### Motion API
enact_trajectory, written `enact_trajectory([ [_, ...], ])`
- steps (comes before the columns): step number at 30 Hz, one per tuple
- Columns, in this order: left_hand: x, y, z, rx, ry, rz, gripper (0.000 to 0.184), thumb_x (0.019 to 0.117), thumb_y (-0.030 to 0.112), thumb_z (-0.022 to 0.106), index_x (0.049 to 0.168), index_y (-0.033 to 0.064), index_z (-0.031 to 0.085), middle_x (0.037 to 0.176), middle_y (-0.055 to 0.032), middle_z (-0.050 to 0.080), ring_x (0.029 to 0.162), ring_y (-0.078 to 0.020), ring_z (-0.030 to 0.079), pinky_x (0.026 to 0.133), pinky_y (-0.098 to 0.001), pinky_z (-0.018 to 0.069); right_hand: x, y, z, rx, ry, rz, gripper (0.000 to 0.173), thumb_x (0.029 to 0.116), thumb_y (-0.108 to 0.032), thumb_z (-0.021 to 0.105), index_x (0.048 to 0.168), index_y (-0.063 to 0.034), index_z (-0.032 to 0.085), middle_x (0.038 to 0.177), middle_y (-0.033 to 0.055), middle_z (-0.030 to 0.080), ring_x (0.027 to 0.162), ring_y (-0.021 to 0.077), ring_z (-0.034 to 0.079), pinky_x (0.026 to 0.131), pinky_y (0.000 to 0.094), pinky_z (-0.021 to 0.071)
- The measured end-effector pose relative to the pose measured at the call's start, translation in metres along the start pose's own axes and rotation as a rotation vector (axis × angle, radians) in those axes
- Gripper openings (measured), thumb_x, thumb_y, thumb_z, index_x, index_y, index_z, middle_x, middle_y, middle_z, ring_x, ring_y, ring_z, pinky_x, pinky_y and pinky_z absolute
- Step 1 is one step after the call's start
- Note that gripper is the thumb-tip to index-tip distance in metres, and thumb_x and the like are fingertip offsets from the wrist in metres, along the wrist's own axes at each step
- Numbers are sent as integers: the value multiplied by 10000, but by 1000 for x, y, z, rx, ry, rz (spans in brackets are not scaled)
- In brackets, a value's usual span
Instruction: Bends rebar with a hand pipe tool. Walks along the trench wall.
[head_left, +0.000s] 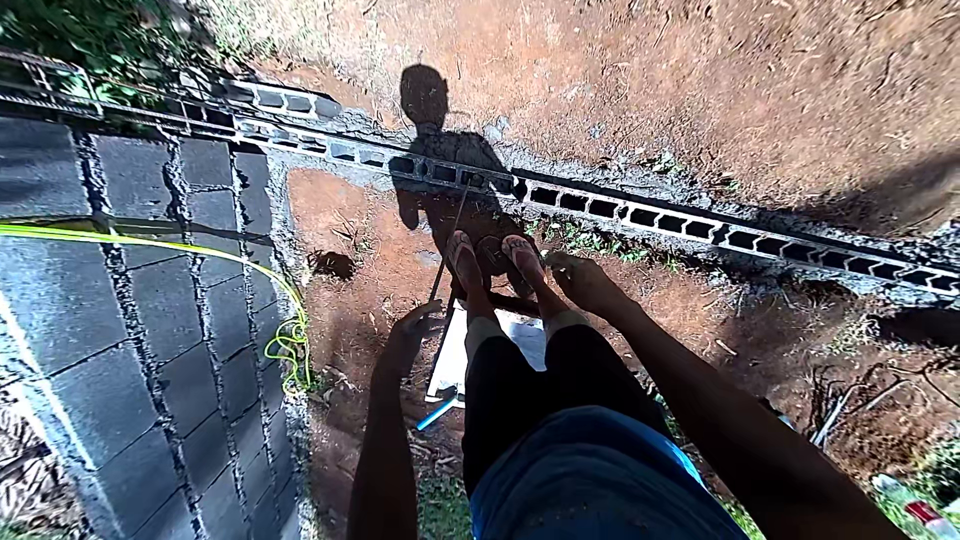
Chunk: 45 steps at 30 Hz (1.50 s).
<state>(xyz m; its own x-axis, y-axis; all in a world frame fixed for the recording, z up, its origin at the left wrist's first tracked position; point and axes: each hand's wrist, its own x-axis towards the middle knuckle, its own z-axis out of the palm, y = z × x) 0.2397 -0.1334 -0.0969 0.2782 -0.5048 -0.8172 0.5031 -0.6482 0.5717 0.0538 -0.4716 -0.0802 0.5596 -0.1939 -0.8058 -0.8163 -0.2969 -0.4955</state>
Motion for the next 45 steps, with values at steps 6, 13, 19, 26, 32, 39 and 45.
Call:
enact_trajectory([
  [6, 2, -3, -8, -28, 116, 37, 529, 1007, 77, 554, 1525, 85, 447, 1321, -141, 631, 1034, -261, 712, 864, -427, 619, -1, 4, 4, -12, -5, 20, 310, 1058, -132, 513, 1327, -33, 632, 1206, 216, 696, 1103, 380, 685, 988, 589, 519],
  [13, 1, -9, -10, -135, 164, 60, 471, 1062, 101, 486, 1520, 21, 411, 1224, -156, 696, 1058, -259, 714, 889, -416, 607, -1, 10, 9, -26, 11, 7, 311, 1059, -142, 508, 1321, -31, 636, 1198, 224, 697, 1104, 397, 681, 984, 598, 516],
  [19, -4, -34, -4, -232, 363, -27, 441, 1076, 101, 460, 1506, 19, 417, 1193, -174, 707, 976, -225, 717, 820, -368, 595, -18, 40, 5, 107, -24, 93, 327, 1090, -158, 475, 1372, -46, 597, 1220, 202, 695, 1080, 346, 697, 991, 554, 527],
  [26, -50, -64, 28, -183, 464, -274, 381, 1103, 120, 396, 1452, -2, 487, 1242, -240, 647, 977, -276, 699, 815, -419, 590, -82, 147, 0, 329, 30, 385, 370, 1072, -132, 483, 1415, -7, 540, 1308, 251, 647, 1175, 373, 660, 1040, 547, 499],
  [32, -81, -52, 54, -84, 342, -303, 368, 1117, 152, 413, 1446, 10, 494, 1178, -179, 668, 931, -181, 661, 805, -350, 555, -158, 182, -11, 703, 320, 515, 385, 1065, -72, 482, 1438, 25, 486, 1304, 258, 628, 1076, 317, 689, 946, 458, 554],
  [39, -52, -6, 33, 45, 217, -237, 356, 1087, 108, 472, 1424, 0, 506, 1120, -165, 688, 858, -174, 683, 733, -337, 566, -208, 171, 27, 946, 506, 590, 393, 1082, -90, 439, 1463, 5, 460, 1316, 235, 620, 1045, 284, 691, 892, 434, 563],
  [45, -13, 21, -37, 24, 235, -228, 380, 1111, 153, 416, 1464, 24, 471, 1225, -210, 648, 929, -237, 694, 786, -374, 576, -235, 136, 92, 1005, 574, 618, 379, 1072, -85, 489, 1438, 10, 486, 1254, 236, 652, 998, 283, 705, 855, 434, 579],
])
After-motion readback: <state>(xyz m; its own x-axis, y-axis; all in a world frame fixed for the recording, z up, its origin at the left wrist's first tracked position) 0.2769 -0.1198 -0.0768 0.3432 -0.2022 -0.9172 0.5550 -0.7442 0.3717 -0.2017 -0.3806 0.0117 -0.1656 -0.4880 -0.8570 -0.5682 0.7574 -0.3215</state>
